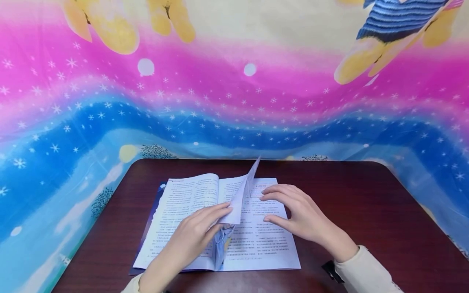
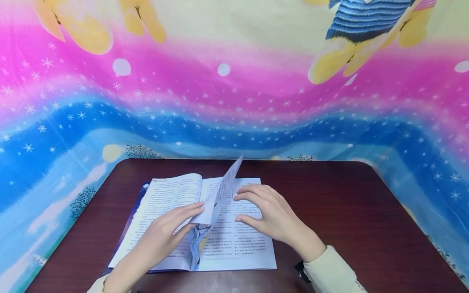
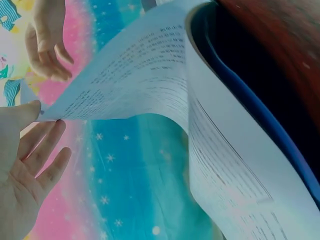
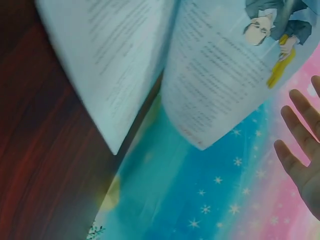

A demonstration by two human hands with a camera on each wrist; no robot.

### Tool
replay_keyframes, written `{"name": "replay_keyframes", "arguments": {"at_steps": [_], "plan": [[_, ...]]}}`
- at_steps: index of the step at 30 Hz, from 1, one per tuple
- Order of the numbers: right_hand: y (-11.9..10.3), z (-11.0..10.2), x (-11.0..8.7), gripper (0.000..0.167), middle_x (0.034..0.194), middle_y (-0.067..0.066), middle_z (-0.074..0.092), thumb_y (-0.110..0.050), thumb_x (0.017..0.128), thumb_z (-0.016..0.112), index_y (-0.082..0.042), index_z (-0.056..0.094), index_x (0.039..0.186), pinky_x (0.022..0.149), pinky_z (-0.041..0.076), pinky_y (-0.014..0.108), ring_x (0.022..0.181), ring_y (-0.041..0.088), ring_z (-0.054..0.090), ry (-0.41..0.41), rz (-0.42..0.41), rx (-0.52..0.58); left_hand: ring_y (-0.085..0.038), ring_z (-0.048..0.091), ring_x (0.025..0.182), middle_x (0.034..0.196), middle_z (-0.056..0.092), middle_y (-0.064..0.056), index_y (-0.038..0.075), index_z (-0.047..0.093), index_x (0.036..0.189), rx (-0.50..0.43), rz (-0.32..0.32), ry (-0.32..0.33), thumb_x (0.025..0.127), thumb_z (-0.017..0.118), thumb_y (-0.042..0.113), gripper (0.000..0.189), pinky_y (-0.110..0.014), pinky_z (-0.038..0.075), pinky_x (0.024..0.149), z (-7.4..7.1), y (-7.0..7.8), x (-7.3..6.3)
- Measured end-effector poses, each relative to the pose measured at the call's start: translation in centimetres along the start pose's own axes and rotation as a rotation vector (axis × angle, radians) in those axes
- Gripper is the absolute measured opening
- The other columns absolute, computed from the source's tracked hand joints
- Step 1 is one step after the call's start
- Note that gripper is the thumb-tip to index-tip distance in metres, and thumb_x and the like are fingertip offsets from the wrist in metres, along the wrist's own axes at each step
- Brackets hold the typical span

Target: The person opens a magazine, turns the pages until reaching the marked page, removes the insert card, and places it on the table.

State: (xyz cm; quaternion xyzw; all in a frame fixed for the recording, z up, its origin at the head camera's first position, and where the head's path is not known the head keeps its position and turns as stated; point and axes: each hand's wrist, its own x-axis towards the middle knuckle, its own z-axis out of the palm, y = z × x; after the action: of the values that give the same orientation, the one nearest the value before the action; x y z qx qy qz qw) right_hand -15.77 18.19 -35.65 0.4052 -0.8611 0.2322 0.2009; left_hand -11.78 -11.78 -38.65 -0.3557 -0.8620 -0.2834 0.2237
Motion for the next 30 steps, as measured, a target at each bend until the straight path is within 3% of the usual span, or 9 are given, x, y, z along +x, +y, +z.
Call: {"name": "replay_keyframes", "arguments": {"at_steps": [8, 14, 17, 22, 30], "plan": [[0.7, 0.2, -1.4, 0.038, 0.121, -0.009, 0.063, -0.034, 0.082, 0.082, -0.021, 0.069, 0.115, 0.099, 0.043, 0.037, 0.117, 0.014, 0.056, -0.039, 0.015, -0.013, -0.02, 0.06, 0.121, 0.138, 0.058, 0.0, 0.015, 0.06, 0.136, 0.069, -0.037, 0.048, 0.075, 0.083, -0.005, 0.069, -0.038, 0.054, 0.09, -0.9, -1.1, -1.4], [1.3, 0.5, -2.7, 0.039, 0.119, -0.011, 0.064, -0.032, 0.08, 0.084, -0.021, 0.069, 0.114, 0.095, 0.046, 0.038, 0.112, 0.012, 0.058, -0.068, 0.027, -0.018, -0.02, 0.059, 0.121, 0.14, 0.057, 0.0, 0.016, 0.058, 0.139, 0.133, -0.078, 0.081, 0.073, 0.085, -0.004, 0.074, -0.037, 0.055, 0.088, -1.9, -1.7, -2.8], [1.6, 0.6, -3.4, 0.04, 0.118, -0.013, 0.063, -0.032, 0.078, 0.085, -0.022, 0.069, 0.113, 0.094, 0.048, 0.039, 0.111, 0.011, 0.058, -0.083, 0.042, -0.018, -0.019, 0.058, 0.122, 0.14, 0.056, 0.001, 0.016, 0.057, 0.14, 0.154, -0.108, 0.079, 0.074, 0.084, -0.002, 0.074, -0.026, 0.049, 0.096, -2.4, -2.0, -3.4], [2.2, 0.5, -4.4, 0.038, 0.117, -0.015, 0.063, -0.031, 0.079, 0.085, -0.023, 0.069, 0.112, 0.093, 0.049, 0.039, 0.11, 0.01, 0.058, -0.128, 0.059, -0.036, -0.018, 0.058, 0.123, 0.14, 0.057, 0.002, 0.017, 0.054, 0.142, 0.177, -0.171, 0.065, 0.076, 0.083, -0.001, 0.074, -0.009, 0.026, 0.105, -3.3, -2.4, -4.5], [2.8, 0.2, -6.2, 0.035, 0.119, -0.014, 0.062, -0.032, 0.082, 0.082, -0.023, 0.069, 0.114, 0.092, 0.049, 0.041, 0.11, 0.01, 0.058, -0.225, 0.107, -0.043, -0.022, 0.058, 0.122, 0.141, 0.056, -0.001, 0.015, 0.054, 0.142, 0.224, -0.241, 0.073, 0.076, 0.082, -0.001, 0.073, -0.004, 0.019, 0.103, -4.3, -3.0, -6.3]]}}
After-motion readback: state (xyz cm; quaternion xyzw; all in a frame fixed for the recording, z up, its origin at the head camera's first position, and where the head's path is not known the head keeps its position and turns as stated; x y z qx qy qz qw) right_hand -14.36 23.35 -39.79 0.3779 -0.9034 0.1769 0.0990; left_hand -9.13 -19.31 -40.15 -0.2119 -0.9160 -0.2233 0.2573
